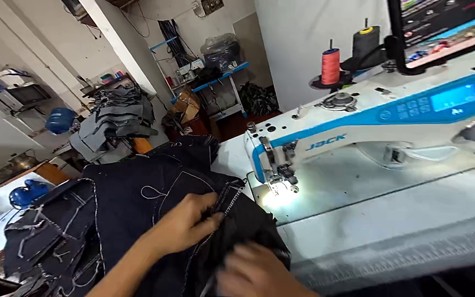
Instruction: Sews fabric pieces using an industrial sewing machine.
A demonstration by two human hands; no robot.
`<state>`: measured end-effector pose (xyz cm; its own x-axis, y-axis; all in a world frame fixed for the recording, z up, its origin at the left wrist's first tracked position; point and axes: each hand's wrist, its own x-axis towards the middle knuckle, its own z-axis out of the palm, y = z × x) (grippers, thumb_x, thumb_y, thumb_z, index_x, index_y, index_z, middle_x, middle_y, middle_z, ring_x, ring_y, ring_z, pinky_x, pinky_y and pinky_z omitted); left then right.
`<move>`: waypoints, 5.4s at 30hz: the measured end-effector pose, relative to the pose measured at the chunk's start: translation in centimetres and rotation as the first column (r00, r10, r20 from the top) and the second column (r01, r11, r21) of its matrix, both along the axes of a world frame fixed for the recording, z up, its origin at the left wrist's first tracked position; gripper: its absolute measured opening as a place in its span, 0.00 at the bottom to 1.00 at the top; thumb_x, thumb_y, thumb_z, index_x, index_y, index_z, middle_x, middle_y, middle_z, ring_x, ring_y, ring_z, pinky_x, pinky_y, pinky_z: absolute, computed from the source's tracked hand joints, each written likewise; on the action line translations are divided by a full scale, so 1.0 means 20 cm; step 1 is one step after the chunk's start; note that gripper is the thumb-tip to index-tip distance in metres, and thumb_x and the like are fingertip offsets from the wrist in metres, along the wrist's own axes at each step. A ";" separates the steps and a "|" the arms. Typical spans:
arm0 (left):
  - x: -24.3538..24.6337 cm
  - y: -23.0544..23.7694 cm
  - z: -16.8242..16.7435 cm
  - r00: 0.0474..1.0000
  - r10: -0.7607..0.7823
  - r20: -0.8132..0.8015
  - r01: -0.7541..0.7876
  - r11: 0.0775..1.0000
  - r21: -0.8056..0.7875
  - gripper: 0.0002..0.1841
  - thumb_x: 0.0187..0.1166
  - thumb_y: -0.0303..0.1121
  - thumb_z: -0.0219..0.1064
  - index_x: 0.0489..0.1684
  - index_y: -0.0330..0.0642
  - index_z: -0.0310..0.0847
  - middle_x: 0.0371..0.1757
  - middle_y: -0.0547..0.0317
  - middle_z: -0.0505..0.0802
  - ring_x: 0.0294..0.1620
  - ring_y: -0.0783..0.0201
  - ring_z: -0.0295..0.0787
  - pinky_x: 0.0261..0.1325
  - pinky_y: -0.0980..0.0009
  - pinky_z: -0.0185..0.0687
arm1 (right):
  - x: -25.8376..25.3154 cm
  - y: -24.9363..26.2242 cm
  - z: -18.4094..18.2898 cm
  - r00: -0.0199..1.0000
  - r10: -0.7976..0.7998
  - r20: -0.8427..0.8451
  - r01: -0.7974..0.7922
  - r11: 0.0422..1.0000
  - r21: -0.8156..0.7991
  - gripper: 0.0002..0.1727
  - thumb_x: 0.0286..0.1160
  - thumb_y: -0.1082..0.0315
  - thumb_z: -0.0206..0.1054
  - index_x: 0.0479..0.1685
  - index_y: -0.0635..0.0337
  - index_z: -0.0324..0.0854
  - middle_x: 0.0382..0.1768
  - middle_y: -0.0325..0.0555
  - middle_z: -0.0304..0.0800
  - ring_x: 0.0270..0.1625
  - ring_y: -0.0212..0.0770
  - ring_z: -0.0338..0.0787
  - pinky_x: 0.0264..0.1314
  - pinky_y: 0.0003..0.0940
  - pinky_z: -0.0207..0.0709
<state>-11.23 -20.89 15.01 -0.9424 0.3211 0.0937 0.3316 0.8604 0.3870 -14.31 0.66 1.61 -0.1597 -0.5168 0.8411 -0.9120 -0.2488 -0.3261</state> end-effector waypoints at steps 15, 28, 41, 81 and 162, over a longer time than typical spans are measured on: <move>0.03 0.15 -0.15 0.980 -0.122 0.156 0.154 0.965 -0.214 0.14 0.80 0.41 0.63 0.31 0.39 0.83 0.24 0.52 0.86 0.25 0.54 0.88 0.27 0.52 0.83 | -0.21 -0.22 -0.02 0.949 0.147 0.280 -0.315 0.532 0.786 0.15 0.83 0.67 0.61 0.58 0.69 0.85 0.56 0.68 0.90 0.64 0.68 0.87 0.65 0.70 0.75; -0.07 0.03 -0.88 0.848 0.475 -0.235 -0.519 0.832 -0.193 0.47 0.75 0.79 0.40 0.82 0.56 0.76 0.88 0.53 0.73 0.91 0.34 0.56 0.80 0.22 0.52 | -0.42 0.44 -0.40 0.915 -0.361 -0.180 0.403 0.849 0.342 0.19 0.91 0.49 0.54 0.56 0.45 0.89 0.64 0.39 0.92 0.72 0.48 0.87 0.76 0.50 0.78; -0.41 -0.18 -0.70 0.878 0.477 -0.036 -0.449 0.797 -0.403 0.47 0.72 0.79 0.51 0.93 0.69 0.58 0.98 0.58 0.48 0.96 0.36 0.34 0.82 0.16 0.24 | -0.37 0.39 -0.40 0.891 -0.432 -0.142 0.448 0.785 0.427 0.33 0.72 0.21 0.51 0.63 0.24 0.87 0.72 0.49 0.84 0.72 0.54 0.84 0.70 0.57 0.78; 0.00 0.29 -0.79 0.950 0.150 -0.273 -0.152 0.988 0.015 0.21 0.87 0.55 0.58 0.47 0.50 0.93 0.63 0.65 0.94 0.69 0.64 0.87 0.72 0.59 0.82 | -0.37 0.46 -0.45 0.940 -0.281 -0.195 0.333 0.880 0.338 0.17 0.88 0.41 0.52 0.55 0.33 0.83 0.65 0.20 0.89 0.69 0.37 0.83 0.63 0.43 0.73; -0.42 -0.41 -0.74 0.972 0.153 -0.177 -0.187 0.964 -0.191 0.26 0.92 0.47 0.46 0.81 0.50 0.77 0.87 0.60 0.75 0.93 0.50 0.59 0.91 0.41 0.53 | -0.73 0.28 -0.31 0.853 -0.507 -0.124 0.495 0.711 0.499 0.27 0.78 0.39 0.55 0.58 0.42 0.92 0.62 0.42 0.87 0.64 0.51 0.82 0.57 0.50 0.75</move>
<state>-19.63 -29.08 0.16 -0.9630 0.1855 0.1956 0.2164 0.9646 0.1508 -28.81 6.34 -4.57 -0.5310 -0.6963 0.4829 -0.8473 0.4443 -0.2910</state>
